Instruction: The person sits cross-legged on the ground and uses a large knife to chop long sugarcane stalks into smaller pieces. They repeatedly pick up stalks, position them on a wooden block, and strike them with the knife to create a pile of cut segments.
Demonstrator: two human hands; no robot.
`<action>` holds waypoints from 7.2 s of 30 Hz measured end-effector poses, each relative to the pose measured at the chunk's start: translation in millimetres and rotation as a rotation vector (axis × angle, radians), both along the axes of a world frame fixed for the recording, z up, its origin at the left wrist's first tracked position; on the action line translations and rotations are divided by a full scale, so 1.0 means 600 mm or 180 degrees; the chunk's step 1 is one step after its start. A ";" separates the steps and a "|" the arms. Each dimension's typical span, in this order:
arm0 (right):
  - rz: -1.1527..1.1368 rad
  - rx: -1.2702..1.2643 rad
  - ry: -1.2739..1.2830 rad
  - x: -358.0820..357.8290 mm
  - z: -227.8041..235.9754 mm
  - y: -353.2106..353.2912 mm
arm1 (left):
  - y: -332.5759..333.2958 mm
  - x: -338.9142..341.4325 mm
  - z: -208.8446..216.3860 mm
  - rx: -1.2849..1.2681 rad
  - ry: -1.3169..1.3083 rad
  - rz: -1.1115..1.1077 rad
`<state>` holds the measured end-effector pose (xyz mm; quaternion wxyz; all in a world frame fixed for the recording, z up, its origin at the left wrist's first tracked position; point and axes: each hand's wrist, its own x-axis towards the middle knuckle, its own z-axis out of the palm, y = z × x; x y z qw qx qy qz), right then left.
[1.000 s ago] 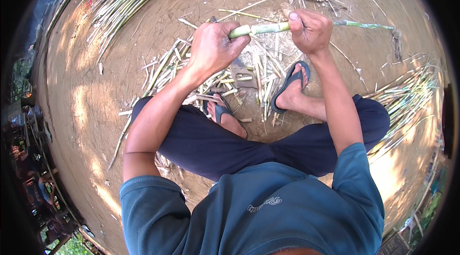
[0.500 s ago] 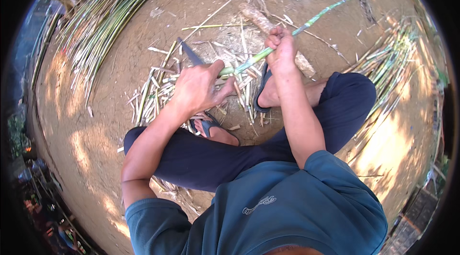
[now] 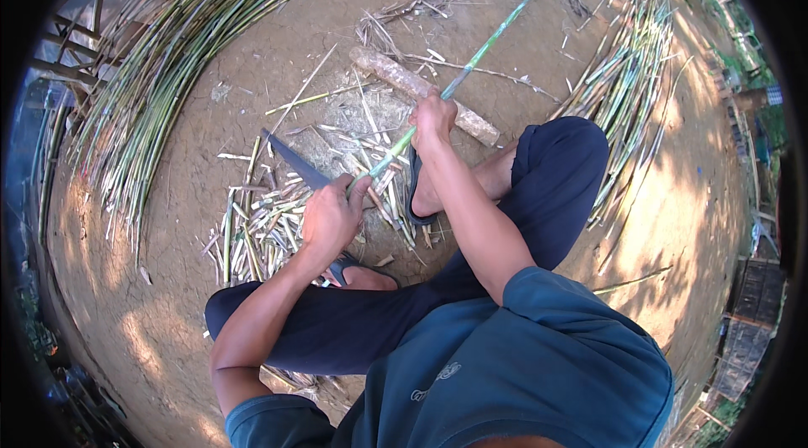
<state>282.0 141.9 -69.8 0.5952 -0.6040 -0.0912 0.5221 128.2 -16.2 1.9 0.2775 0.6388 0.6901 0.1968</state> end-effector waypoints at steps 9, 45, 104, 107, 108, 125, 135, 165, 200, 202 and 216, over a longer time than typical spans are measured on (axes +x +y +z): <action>-0.0004 -0.0383 -0.0769 -0.088 -0.039 0.076 | 0.038 0.062 -0.071 -0.0362 -0.3125 0.2894; 0.0036 -0.0045 -0.2391 0.748 0.235 -0.088 | 0.008 -0.007 -0.377 -0.2185 -0.1581 0.0678; 0.3949 0.2260 -0.4958 -0.454 -0.427 0.378 | 0.331 -0.921 -0.486 0.0142 0.2511 0.2158; 0.4148 0.2098 -0.4829 -0.446 -0.416 0.393 | 0.486 -0.987 -0.470 0.0157 0.2612 0.1864; 0.4129 0.2135 -0.4872 -0.448 -0.412 0.396 | 0.543 -1.004 -0.463 0.0071 0.2689 0.1906; 0.4106 0.2021 -0.4217 -0.452 -0.427 0.467 | 0.863 -1.087 -0.430 -0.1019 0.3041 0.1537; 0.3867 0.2067 -0.4089 -0.447 -0.435 0.466 | 0.806 -1.034 -0.449 -0.0490 0.2876 0.1435; 0.3790 0.2179 -0.4043 -0.444 -0.433 0.465 | 0.738 -0.918 -0.444 0.0022 0.3289 0.1818; 0.3260 0.1668 -0.1760 -0.422 -0.452 0.444 | 0.198 -0.512 -0.273 -0.1026 0.1196 0.1720; 0.2885 0.1139 -0.0286 -0.436 -0.402 0.397 | 0.104 -0.475 -0.222 -0.1057 0.1120 0.1747; 0.2641 -0.1214 0.2338 -0.540 0.030 0.008 | -0.429 -0.278 0.175 -0.1062 0.1985 0.2137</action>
